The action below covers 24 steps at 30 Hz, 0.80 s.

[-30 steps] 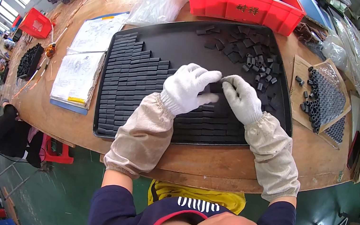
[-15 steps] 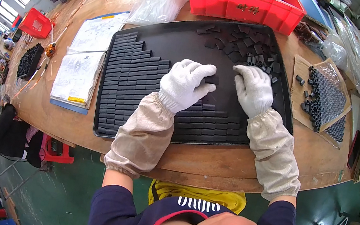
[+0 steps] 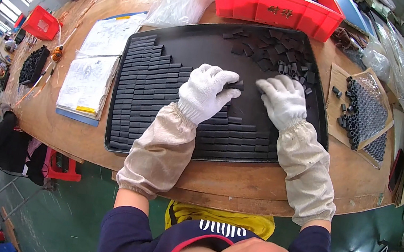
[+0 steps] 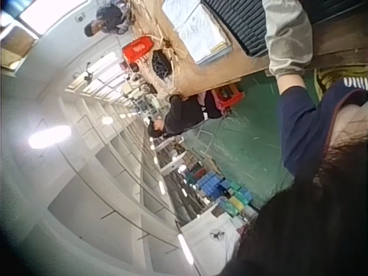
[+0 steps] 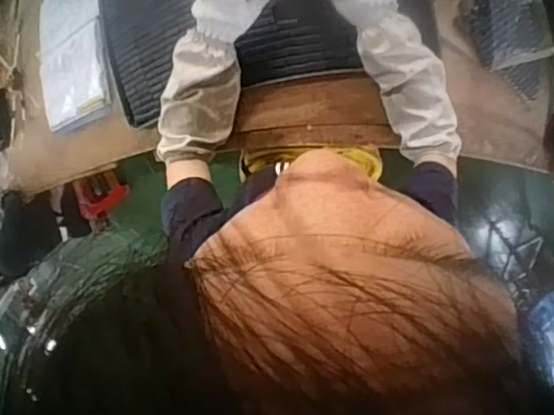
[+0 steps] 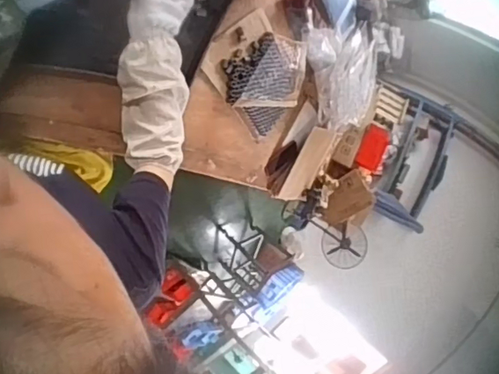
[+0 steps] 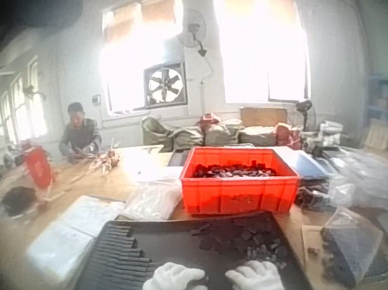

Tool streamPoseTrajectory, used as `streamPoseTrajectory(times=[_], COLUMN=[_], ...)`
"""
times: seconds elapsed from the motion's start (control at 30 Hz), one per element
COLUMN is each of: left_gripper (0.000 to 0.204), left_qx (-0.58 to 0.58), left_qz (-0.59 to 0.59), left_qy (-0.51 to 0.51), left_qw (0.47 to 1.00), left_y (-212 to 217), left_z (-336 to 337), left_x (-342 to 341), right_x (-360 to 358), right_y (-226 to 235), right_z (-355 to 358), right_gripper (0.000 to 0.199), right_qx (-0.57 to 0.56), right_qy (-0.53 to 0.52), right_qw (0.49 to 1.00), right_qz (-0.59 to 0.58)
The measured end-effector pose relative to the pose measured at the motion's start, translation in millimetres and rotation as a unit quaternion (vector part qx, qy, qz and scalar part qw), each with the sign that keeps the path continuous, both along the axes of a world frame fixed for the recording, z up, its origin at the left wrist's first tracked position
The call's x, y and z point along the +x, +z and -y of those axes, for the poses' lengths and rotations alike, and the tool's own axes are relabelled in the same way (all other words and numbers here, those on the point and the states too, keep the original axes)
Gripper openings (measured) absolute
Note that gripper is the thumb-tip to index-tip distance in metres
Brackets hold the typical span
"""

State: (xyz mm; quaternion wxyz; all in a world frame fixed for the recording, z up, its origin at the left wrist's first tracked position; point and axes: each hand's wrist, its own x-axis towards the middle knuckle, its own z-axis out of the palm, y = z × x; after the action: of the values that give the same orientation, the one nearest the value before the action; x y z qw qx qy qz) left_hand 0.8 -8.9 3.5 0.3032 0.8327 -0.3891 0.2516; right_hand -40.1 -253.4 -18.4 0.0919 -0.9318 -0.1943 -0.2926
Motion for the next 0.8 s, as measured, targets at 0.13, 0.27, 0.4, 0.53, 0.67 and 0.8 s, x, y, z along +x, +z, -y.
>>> streamPoseTrajectory(times=[0.13, 0.27, 0.4, 0.53, 0.67, 0.8], left_gripper=[0.03, 0.028, 0.026, 0.027, 0.028, 0.029], left_qx=[-0.006, -0.002, 0.033, 0.06, 0.071, 0.068], left_qz=[-0.057, -0.149, -0.19, -0.211, -0.216, -0.22], left_qy=[-0.025, -0.055, -0.032, -0.026, -0.024, -0.027], left_qw=[0.998, 0.987, 0.981, 0.975, 0.974, 0.973], left_y=[-2, 0, 7, 6, 5, 5], left_z=[-1, -2, -2, -2, -4, -4], left_x=[-1, -4, -8, -7, -5, -5], right_x=[2, -3, -10, -9, -8, -8], right_y=[-5, 6, 14, 11, 10, 11], right_z=[0, -11, -18, -18, -16, -18], right_gripper=[0.034, 0.033, 0.032, 0.024, 0.02, 0.02], right_qx=[-0.006, 0.084, 0.192, 0.229, 0.216, 0.213], right_qy=[0.043, 0.07, 0.091, 0.098, 0.099, 0.116], right_qw=[0.999, 0.993, 0.974, 0.965, 0.967, 0.968], right_qz=[-0.028, -0.044, -0.08, -0.082, -0.088, -0.059])
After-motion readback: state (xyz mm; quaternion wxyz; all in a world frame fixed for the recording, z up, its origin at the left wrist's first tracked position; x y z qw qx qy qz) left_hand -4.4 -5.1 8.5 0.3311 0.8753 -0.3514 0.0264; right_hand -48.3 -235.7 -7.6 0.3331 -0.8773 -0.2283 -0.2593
